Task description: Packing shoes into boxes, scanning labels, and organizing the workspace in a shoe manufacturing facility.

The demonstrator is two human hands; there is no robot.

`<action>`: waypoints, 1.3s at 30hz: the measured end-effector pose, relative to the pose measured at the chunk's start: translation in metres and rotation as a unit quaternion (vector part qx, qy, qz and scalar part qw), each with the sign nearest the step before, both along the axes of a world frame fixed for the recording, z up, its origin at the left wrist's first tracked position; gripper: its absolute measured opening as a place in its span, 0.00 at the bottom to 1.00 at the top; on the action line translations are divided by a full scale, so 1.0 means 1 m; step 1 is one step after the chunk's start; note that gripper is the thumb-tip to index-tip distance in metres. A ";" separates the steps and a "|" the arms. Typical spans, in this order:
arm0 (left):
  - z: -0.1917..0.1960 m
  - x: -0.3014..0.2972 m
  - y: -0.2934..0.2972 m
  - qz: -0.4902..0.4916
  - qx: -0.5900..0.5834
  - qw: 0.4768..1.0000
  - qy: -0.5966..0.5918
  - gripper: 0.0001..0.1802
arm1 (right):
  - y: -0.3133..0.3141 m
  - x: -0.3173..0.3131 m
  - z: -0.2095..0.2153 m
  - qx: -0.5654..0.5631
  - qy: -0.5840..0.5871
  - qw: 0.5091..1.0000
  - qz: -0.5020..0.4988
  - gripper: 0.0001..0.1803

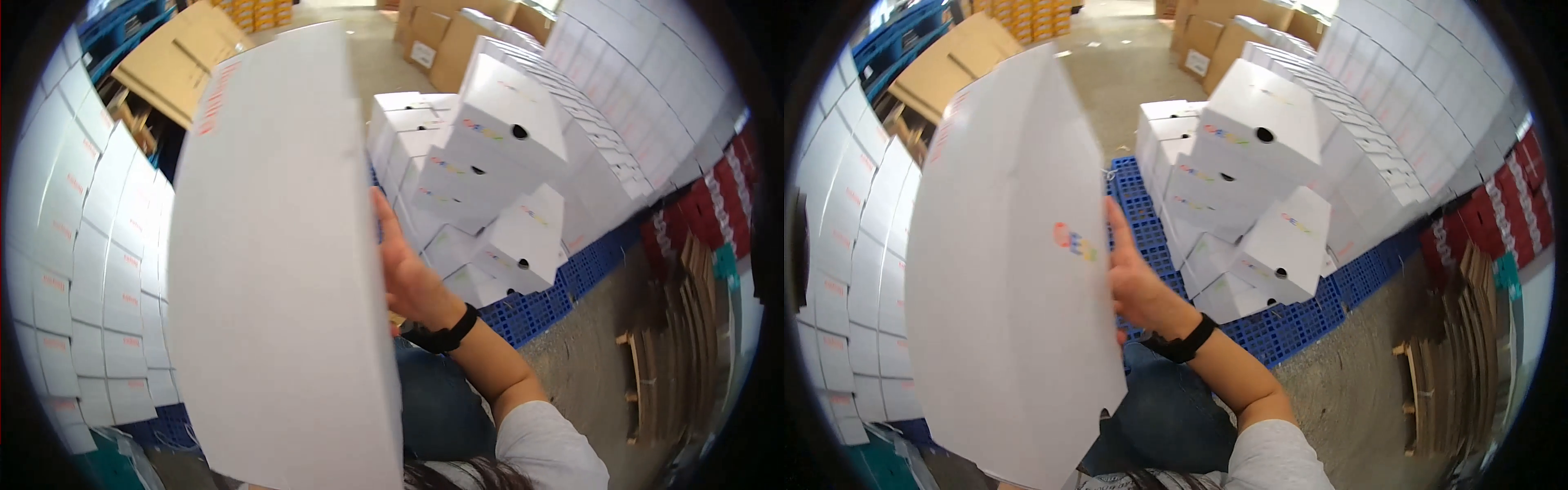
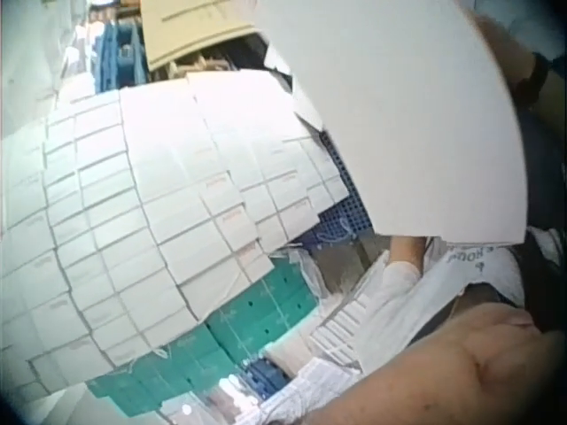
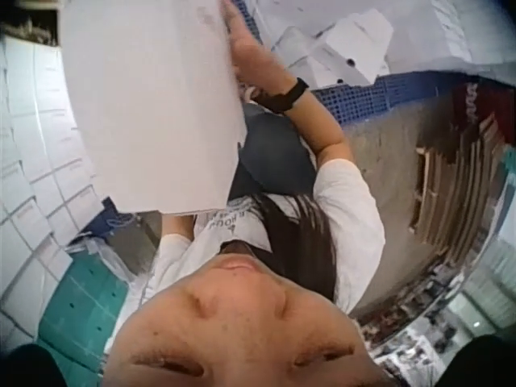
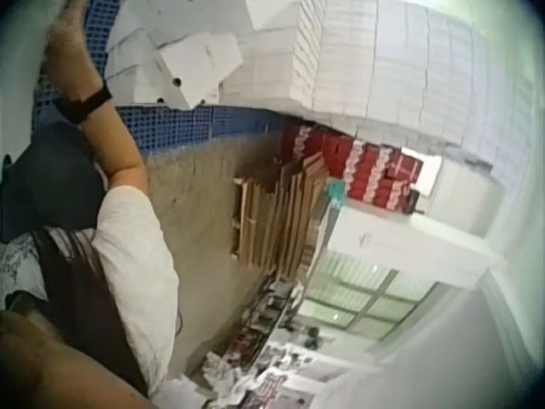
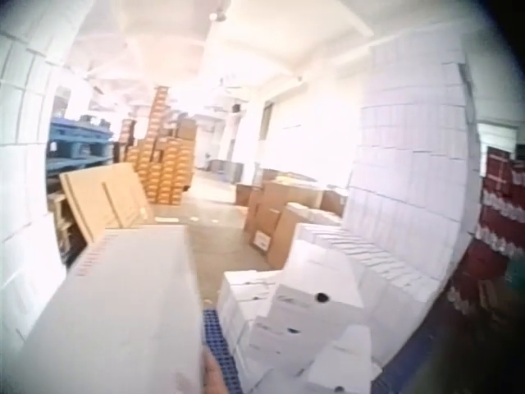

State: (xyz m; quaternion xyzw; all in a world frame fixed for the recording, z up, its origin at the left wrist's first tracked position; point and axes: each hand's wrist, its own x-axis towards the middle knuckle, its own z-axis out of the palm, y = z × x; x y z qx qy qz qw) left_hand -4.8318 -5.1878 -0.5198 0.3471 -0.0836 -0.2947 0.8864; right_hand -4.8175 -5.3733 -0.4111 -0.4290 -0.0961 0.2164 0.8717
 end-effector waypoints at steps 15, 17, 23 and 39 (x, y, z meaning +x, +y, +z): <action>-0.048 0.100 0.014 0.057 0.044 0.987 0.143 0.20 | -0.279 -0.144 0.060 -0.176 0.002 0.804 -0.568 0.30; -0.118 0.119 0.064 0.181 0.075 0.950 0.245 0.15 | -0.307 -0.133 0.034 -0.215 0.022 0.820 -0.529 0.31; -0.174 0.146 0.127 0.416 0.020 0.829 0.373 0.64 | -0.334 -0.116 0.023 -0.219 0.111 0.850 -0.466 0.34; -0.207 0.189 0.154 0.503 -0.020 0.796 0.336 0.33 | -0.327 -0.107 0.021 -0.455 0.056 0.670 -0.584 0.22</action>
